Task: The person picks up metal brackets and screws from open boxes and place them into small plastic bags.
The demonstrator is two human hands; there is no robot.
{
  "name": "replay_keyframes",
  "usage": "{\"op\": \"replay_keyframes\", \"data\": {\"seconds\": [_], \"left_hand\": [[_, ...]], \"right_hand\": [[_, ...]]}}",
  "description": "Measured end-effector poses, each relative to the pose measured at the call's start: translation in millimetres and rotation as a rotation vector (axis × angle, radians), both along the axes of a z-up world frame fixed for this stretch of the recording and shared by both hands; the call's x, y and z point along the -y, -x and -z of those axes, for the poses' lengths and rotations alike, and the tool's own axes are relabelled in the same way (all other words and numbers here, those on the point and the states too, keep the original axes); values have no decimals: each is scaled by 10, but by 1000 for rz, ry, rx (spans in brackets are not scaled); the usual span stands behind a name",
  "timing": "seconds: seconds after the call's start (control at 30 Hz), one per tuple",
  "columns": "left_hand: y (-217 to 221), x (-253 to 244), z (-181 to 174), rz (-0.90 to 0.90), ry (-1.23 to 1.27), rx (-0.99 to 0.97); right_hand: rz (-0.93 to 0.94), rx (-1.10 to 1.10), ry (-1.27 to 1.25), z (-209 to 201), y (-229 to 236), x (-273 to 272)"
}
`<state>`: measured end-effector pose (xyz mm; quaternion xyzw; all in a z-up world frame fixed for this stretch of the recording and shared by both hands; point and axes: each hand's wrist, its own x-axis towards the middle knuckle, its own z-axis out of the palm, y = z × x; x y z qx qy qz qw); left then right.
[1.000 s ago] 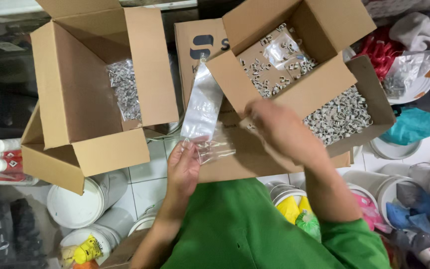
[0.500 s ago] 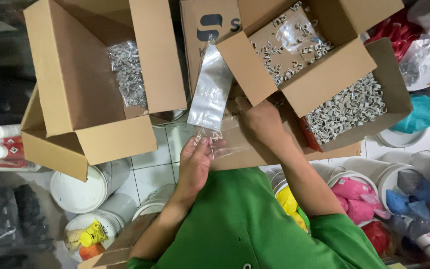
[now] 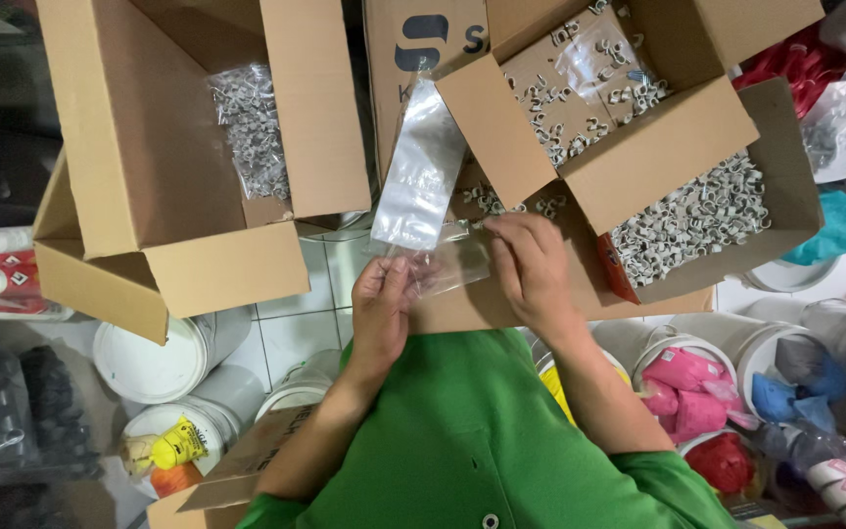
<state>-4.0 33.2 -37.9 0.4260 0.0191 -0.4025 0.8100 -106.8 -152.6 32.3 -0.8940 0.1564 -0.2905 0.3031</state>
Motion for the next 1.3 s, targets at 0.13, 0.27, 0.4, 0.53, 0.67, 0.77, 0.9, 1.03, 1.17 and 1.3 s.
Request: {"op": "replay_keyframes", "data": {"seconds": [0.13, 0.27, 0.4, 0.53, 0.67, 0.77, 0.9, 1.03, 1.17, 1.3], "left_hand": [[8, 35, -69, 3, 3, 82], [6, 66, -89, 15, -36, 113], [0, 89, -162, 40, -207, 120], [-32, 102, -277, 82, -106, 196], [-37, 75, -220, 74, -167, 242], [-31, 71, -152, 20, -168, 252], [-42, 44, -153, 47, -191, 231], [-49, 31, -162, 74, -172, 237], [-61, 7, -99, 96, -140, 147], [-95, -25, 16, 137, -7, -21]], "right_hand": [[-62, 92, -272, 122, 35, -150], [19, 73, -725, 335, 42, -257], [51, 32, -782, 525, 41, -197], [2, 54, -571, 496, 35, -139], [47, 101, -503, 481, 32, -217], [81, 93, -574, 544, 39, -251], [-221, 247, -1008, 512, 29, -154], [-368, 8, -879, 356, 114, 61], [-369, -27, -1075, 423, 122, 123], [-310, -29, -1361, 511, 156, 166]]}}
